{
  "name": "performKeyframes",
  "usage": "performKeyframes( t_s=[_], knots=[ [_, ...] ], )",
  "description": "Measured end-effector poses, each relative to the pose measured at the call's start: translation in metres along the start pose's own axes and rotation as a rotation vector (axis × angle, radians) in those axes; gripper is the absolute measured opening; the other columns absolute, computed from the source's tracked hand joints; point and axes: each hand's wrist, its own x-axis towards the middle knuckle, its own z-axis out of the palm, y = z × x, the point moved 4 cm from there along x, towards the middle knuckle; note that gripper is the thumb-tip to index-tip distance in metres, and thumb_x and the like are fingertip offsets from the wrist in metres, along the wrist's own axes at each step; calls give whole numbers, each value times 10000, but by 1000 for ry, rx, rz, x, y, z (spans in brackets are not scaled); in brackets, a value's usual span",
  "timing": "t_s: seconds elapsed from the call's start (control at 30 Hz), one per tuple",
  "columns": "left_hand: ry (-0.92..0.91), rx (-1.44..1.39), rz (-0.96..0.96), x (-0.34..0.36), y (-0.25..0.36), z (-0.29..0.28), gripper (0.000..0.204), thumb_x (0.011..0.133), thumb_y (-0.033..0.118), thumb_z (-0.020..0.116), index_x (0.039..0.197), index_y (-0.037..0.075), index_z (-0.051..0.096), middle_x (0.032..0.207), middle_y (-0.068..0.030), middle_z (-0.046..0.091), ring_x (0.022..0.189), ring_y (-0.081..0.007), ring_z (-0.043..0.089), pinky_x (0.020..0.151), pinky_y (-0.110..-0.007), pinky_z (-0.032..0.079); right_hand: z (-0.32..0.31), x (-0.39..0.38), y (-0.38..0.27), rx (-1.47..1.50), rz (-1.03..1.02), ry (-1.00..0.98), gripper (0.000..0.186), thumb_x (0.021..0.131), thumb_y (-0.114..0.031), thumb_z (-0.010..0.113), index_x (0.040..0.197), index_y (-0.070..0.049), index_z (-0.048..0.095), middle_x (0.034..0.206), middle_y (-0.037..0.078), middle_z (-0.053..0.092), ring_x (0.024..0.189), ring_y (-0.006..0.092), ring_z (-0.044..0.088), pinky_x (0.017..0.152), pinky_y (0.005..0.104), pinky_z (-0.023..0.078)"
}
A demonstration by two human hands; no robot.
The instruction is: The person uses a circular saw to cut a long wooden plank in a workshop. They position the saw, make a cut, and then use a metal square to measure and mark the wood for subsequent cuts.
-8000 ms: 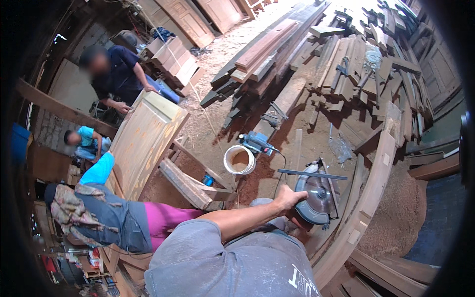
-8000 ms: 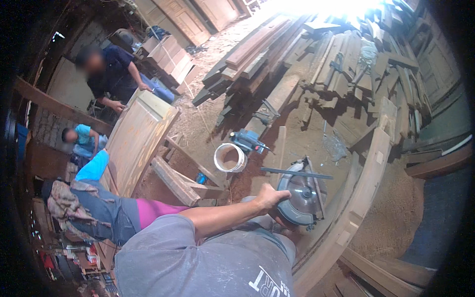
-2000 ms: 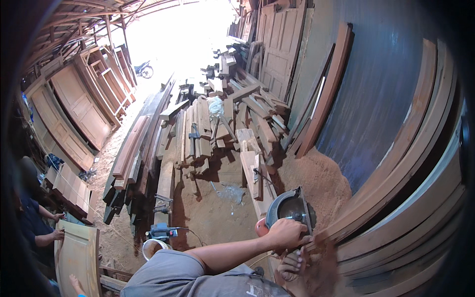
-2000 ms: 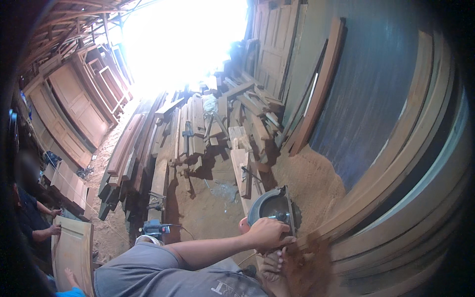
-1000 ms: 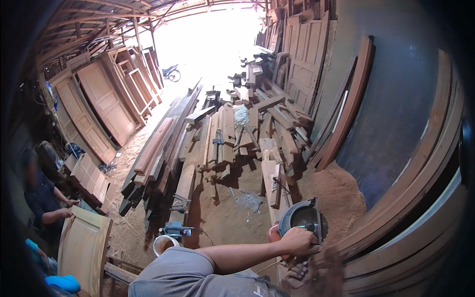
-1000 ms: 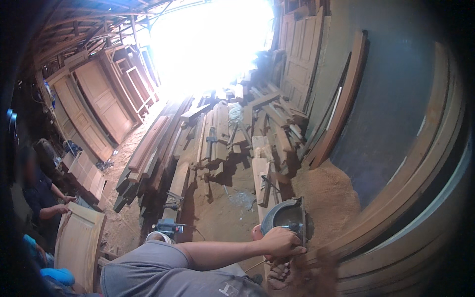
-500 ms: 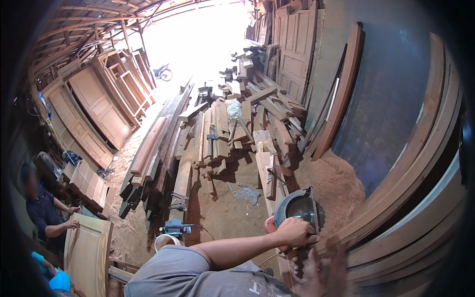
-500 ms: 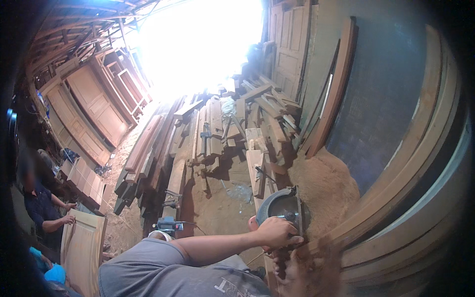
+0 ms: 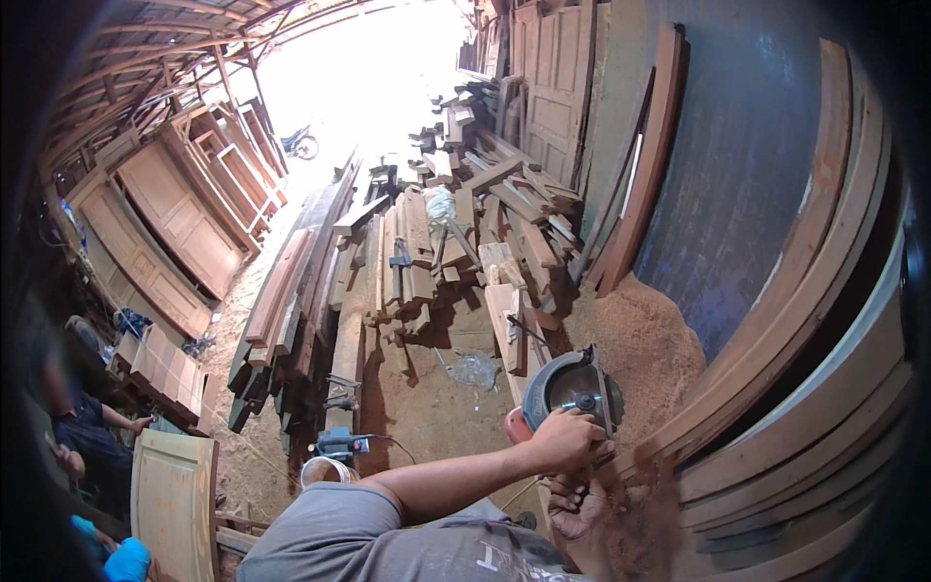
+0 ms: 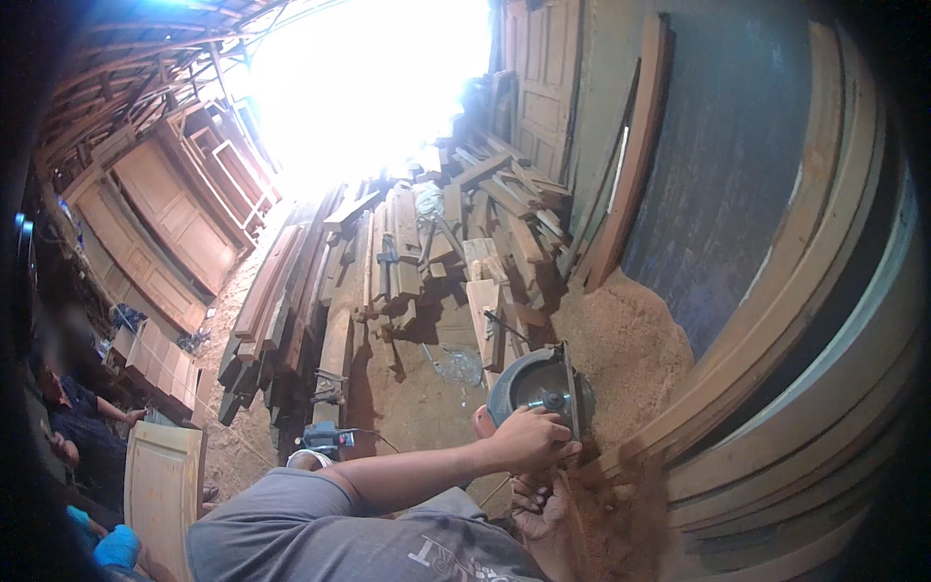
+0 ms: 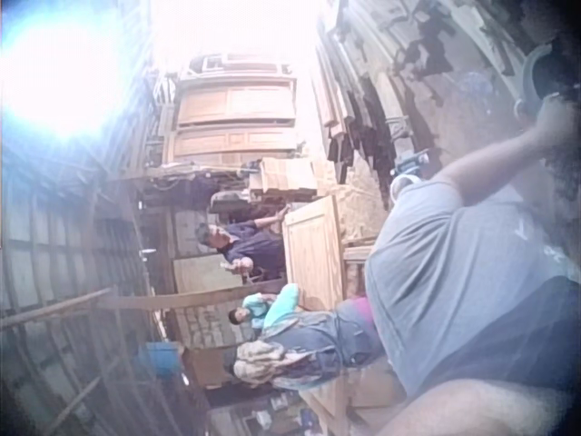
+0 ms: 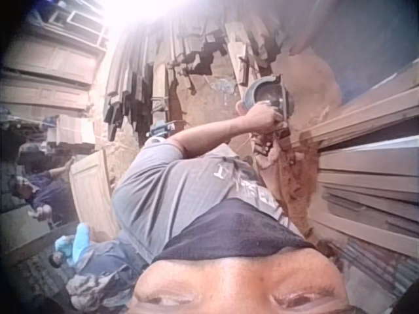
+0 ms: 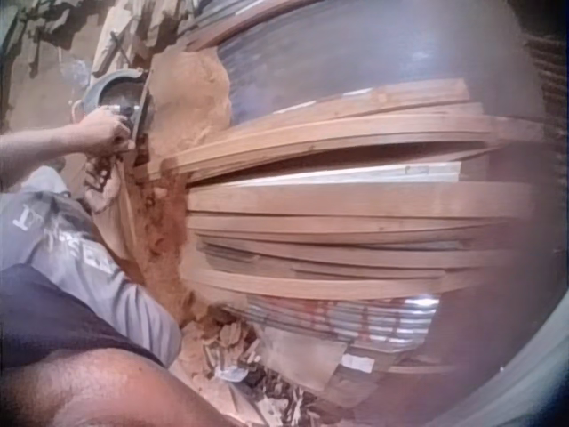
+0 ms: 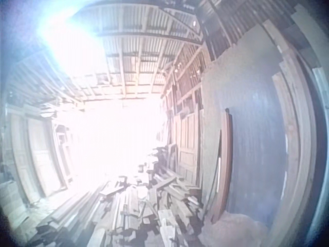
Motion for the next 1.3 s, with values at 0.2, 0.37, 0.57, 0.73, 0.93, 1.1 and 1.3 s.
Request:
performKeyframes(
  t_s=[0.2, 0.37, 0.57, 0.73, 0.93, 1.1, 1.3],
  knots=[
    [-11, -63, -22, -4, 1, -1, 411, 998, 489, 647, 919, 104, 767, 945, -114, 712, 981, -346, 702, 837, -474, 529, 8, -16, -38, -1279, -442, 533, 193, 1019, -167, 658, 858, -70, 615, 649, -13, 526, 505, 88, 483, 455, 267, 382],
    [-65, -106, 15, -2, -7, -7, 415, 974, 484, 680, 871, 88, 747, 907, -116, 708, 935, -356, 704, 788, -483, 533, 50, -34, -74, -1541, -638, 593, 237, 1053, -238, 661, 995, -10, 678, 798, 34, 653, 636, 140, 601, 593, 304, 497],
    [-196, -69, -3, 2, -20, -9, 462, 933, 522, 715, 799, 79, 707, 820, -140, 691, 864, -390, 697, 733, -512, 522, 67, -20, -59, -1928, -729, 416, 357, 1085, -342, 625, 1116, 10, 673, 977, 44, 708, 987, 188, 642, 939, 369, 515],
    [-237, -80, 2, 2, -23, -13, 493, 916, 550, 714, 777, 78, 695, 797, -149, 682, 843, -401, 693, 732, -524, 515, 63, -14, -52, -1846, -722, 284, 236, 1010, -201, 735, 1072, 18, 675, 998, 69, 711, 924, 131, 653, 862, 302, 539],
    [-240, -55, -20, 2, -24, -14, 538, 903, 609, 707, 799, 81, 719, 770, -152, 690, 800, -410, 696, 706, -519, 520, 67, -16, -54, -1884, -682, 516, 122, 901, 2, 754, 981, 5, 662, 926, 28, 687, 838, 89, 624, 754, 264, 524],
    [-253, -18, -47, 4, -23, -17, 650, 885, 714, 672, 739, 86, 751, 671, -159, 675, 707, -400, 694, 645, -500, 523, 74, -17, -57, -1945, -681, 654, 125, 859, 2, 769, 896, -7, 650, 821, -51, 588, 739, 37, 501, 644, 237, 440],
    [-186, -7, -100, 6, -26, -25, 862, 736, 886, 675, 688, 28, 746, 607, -185, 650, 599, -402, 676, 556, -482, 503, 74, -18, -69, -2137, -698, 877, 131, 854, 26, 759, 883, -10, 637, 808, -59, 568, 760, 52, 501, 674, 241, 448]
  ],
)
